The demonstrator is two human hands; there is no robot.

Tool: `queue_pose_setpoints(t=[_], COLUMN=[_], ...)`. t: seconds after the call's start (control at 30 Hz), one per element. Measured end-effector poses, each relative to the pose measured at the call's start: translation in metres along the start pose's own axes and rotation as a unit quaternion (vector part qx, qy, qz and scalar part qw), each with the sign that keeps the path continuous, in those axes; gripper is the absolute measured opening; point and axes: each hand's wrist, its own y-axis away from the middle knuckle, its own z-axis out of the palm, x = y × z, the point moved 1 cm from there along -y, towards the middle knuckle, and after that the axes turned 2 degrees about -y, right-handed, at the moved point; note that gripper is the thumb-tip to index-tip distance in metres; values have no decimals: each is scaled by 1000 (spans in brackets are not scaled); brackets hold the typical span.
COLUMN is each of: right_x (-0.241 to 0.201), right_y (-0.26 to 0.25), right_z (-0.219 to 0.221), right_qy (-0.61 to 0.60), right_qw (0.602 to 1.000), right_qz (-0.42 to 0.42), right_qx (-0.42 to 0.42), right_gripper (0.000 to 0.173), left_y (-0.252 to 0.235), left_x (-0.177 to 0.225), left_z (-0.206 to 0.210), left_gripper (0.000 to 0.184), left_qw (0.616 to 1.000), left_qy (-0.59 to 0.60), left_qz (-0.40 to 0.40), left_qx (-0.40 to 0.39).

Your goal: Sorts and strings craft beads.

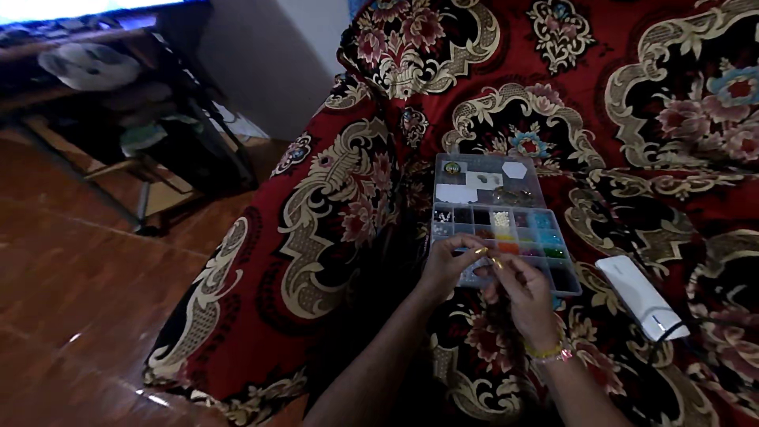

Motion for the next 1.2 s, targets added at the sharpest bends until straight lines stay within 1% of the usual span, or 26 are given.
queue_pose_setpoints(t=[0.13,0.2,0.37,0.53,0.7,0.77,0.8,0.83,0.87,0.93,0.97,1.03,1.1,1.2], right_x=[-2,-1,2,4,-1,-2,-4,-4,-5,-5,-5,-3,-2,-1], right_y=[0,-1,-1,-2,-1,-1,0,0,0,1,1,1,0,-2], right_z=[2,2,0,-1,2,3,3,3,3,2,1,-1,-2,-4], right_qy=[32,36,5,10,39,46,43,37,27,8,-5,-28,-27,4], right_qw=[999,999,1000,999,999,998,998,998,999,999,998,997,996,993], right_qz=[-18,-23,-27,-31,-29,-37,-40,-43,-46,-54,-56,-66,-85,-121], right_qx=[12,14,9,8,11,8,8,10,10,1,-7,-25,-32,-17], right_gripper=[17,16,26,29,17,15,15,14,14,14,14,15,15,15], left_y=[0,0,0,0,0,-2,-3,-4,-5,-5,-4,-4,-5,-4], left_x=[0,0,-2,1,1,2,2,2,2,4,4,3,3,-1], left_z=[1,2,1,0,0,-3,-7,-11,-15,-20,-21,-18,-11,-4], left_gripper=[7,6,7,8,8,10,13,14,15,15,15,16,17,17], left_qw=[1000,1000,1000,1000,1000,1000,998,991,976,924,897,857,831,813], left_qy=[-1,1,10,8,16,-19,-65,-131,-215,-381,-441,-511,-549,-571], left_qz=[-6,-8,5,4,-1,-2,-1,2,6,19,21,-3,-30,-39], left_qx=[-1,0,-11,-9,-5,-2,-5,-8,-12,-23,-35,-63,-86,-108])
